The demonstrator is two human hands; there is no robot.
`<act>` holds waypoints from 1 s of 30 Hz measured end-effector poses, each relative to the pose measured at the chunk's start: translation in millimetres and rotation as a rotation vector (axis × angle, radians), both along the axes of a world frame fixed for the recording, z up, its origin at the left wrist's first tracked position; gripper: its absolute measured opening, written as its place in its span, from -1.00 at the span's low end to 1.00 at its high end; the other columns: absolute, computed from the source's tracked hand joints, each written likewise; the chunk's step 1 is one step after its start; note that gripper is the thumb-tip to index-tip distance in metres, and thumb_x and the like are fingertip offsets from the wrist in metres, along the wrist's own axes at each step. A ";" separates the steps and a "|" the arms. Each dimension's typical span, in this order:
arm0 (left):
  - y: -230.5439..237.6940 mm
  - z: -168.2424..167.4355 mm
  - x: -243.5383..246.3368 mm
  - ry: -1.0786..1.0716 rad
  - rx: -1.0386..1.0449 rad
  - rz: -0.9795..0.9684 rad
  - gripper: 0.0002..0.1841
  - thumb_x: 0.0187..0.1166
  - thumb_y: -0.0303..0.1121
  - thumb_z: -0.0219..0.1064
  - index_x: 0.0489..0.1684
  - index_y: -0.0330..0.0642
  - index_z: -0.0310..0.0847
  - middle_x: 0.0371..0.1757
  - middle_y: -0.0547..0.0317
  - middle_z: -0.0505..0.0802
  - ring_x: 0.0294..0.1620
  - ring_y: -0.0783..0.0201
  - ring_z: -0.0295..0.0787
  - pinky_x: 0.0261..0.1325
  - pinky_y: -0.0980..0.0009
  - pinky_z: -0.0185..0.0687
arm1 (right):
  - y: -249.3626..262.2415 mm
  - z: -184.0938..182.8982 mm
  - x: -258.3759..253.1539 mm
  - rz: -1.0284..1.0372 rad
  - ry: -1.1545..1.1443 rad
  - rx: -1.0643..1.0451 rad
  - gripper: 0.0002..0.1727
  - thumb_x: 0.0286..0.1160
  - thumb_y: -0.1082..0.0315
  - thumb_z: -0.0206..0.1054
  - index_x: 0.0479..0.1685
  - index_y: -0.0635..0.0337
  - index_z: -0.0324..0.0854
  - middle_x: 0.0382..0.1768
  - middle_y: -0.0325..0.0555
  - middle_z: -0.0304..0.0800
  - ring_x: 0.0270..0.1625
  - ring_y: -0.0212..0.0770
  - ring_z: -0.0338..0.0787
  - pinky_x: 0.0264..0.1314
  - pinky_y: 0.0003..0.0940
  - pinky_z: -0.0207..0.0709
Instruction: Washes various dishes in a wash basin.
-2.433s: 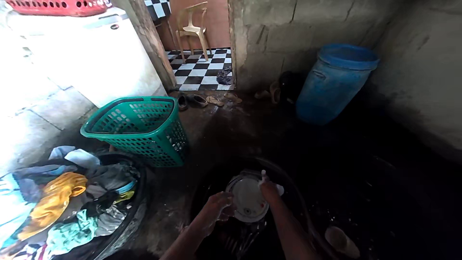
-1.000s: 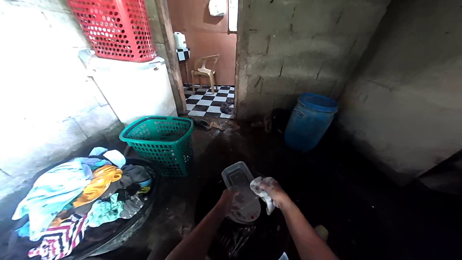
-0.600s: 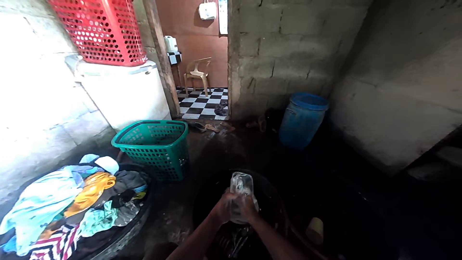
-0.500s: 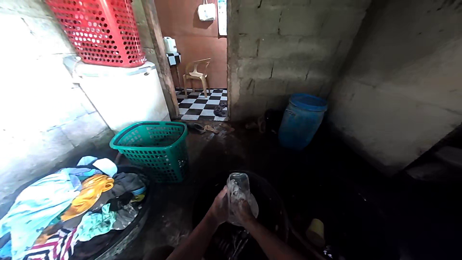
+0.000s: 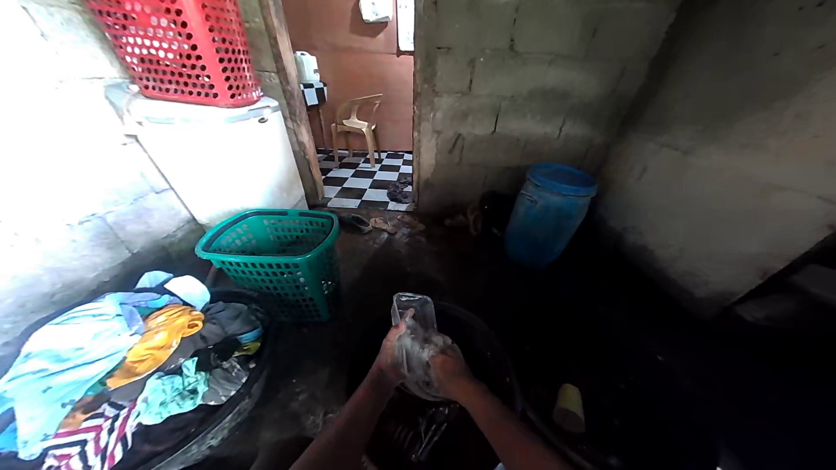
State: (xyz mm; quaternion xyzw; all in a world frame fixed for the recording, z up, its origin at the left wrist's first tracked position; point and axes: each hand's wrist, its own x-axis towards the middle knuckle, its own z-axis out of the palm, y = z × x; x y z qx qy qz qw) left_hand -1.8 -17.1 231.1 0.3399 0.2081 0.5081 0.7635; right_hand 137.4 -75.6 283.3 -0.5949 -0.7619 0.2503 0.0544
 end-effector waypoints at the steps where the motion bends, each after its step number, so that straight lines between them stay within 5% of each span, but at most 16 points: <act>1: -2.8 0.2 0.6 0.070 0.017 -0.041 -0.42 0.66 -0.14 -0.08 0.68 -0.09 0.13 -0.06 0.21 0.87 -0.08 0.34 0.86 0.00 0.30 0.82 | -0.4 2.7 0.1 -0.073 -0.033 0.004 -0.57 0.76 0.38 0.12 0.45 0.48 0.55 0.50 0.42 0.56 0.64 0.30 0.48 0.74 0.10 0.25; 4: -23.1 6.5 8.9 0.313 0.004 -0.118 -0.31 0.43 -0.23 0.22 0.61 -0.18 0.11 -0.04 0.17 0.81 -0.08 0.36 0.81 0.01 0.31 0.80 | 6.8 1.2 -2.6 -0.343 0.014 0.008 -0.60 0.74 0.35 0.16 0.32 0.52 0.62 0.35 0.46 0.67 0.50 0.32 0.63 0.58 0.09 0.44; 8: -33.6 0.6 16.1 0.271 0.013 -0.236 -0.19 0.21 -0.16 0.46 0.54 -0.10 0.17 -0.01 0.22 0.85 -0.04 0.35 0.86 0.05 0.31 0.83 | 14.2 -2.1 3.2 -0.567 0.392 0.038 -0.50 0.62 0.37 0.33 0.42 0.57 0.50 0.40 0.51 0.59 0.53 0.29 0.59 0.65 0.03 0.37; 11: -28.3 -3.1 11.6 0.210 -0.044 -0.319 -0.56 0.54 -0.04 0.17 0.26 -0.09 0.53 -0.06 0.17 0.90 -0.02 0.28 0.87 0.08 0.25 0.83 | 8.7 -6.7 -4.3 -0.510 0.554 0.050 -0.56 0.66 0.41 0.28 0.36 0.62 0.51 0.34 0.49 0.63 0.46 0.22 0.63 0.61 -0.03 0.40; 14: -23.8 -5.6 7.7 0.055 -0.088 -0.300 -0.48 0.77 0.02 -0.23 0.10 -0.04 0.64 -0.10 0.14 0.91 -0.02 0.26 0.87 0.08 0.22 0.82 | -0.7 -3.4 -18.0 -0.432 0.642 0.033 -0.55 0.61 0.43 0.33 0.37 0.59 0.53 0.31 0.42 0.69 0.42 0.11 0.68 0.59 -0.12 0.44; 16: -20.6 -0.7 3.5 0.001 -0.063 -0.185 -0.48 0.81 -0.05 -0.32 0.07 -0.05 0.62 -0.14 0.17 0.91 -0.06 0.29 0.87 0.04 0.27 0.83 | -4.7 -6.9 -19.7 -0.371 0.700 0.008 -0.55 0.56 0.46 0.36 0.34 0.60 0.52 0.27 0.41 0.68 0.34 0.08 0.69 0.52 -0.14 0.48; 19: -14.9 5.0 -1.3 -0.034 -0.032 -0.097 -0.60 0.71 -0.16 -0.15 -0.06 -0.04 0.67 -0.21 0.20 0.92 -0.14 0.34 0.89 -0.03 0.32 0.85 | -7.4 -16.5 -18.6 -0.214 0.523 0.046 -0.50 0.48 0.41 0.43 0.29 0.65 0.57 0.27 0.50 0.69 0.39 0.21 0.69 0.58 -0.05 0.45; 22: -15.9 0.1 -4.2 -0.030 -0.028 -0.176 -0.62 0.67 -0.07 -0.05 -0.05 -0.01 0.69 -0.19 0.17 0.93 -0.12 0.30 0.90 -0.02 0.29 0.85 | -6.7 -14.2 -14.0 -0.156 0.197 0.059 -0.54 0.66 0.40 0.25 0.41 0.59 0.54 0.43 0.50 0.59 0.59 0.31 0.54 0.73 0.01 0.28; 24: -18.2 -1.2 -6.1 -0.016 -0.044 -0.291 -0.68 0.44 0.02 0.30 -0.12 0.02 0.76 -0.20 0.15 0.94 -0.13 0.27 0.91 -0.02 0.28 0.86 | -0.3 -15.0 -10.9 -0.268 0.161 0.115 -0.58 0.65 0.43 0.24 0.36 0.59 0.58 0.39 0.51 0.62 0.55 0.33 0.58 0.68 0.03 0.35; 26: -20.1 -4.4 -3.5 -0.013 -0.029 -0.388 -0.59 0.19 0.09 0.57 -0.13 0.05 0.80 -0.18 0.16 0.94 -0.12 0.27 0.92 -0.01 0.29 0.86 | 5.3 -3.5 -8.6 -0.386 0.206 0.075 -0.56 0.66 0.40 0.25 0.38 0.59 0.55 0.40 0.50 0.61 0.55 0.31 0.57 0.68 0.02 0.34; 30: -19.8 -14.5 2.8 -0.072 -0.022 -0.506 -0.50 0.10 0.11 0.65 -0.04 0.06 0.81 -0.09 0.16 0.94 -0.05 0.27 0.91 0.07 0.26 0.84 | 3.7 2.5 -14.2 -0.592 0.761 -0.026 -0.58 0.75 0.38 0.20 0.42 0.55 0.49 0.38 0.40 0.61 0.47 0.12 0.60 0.59 -0.08 0.41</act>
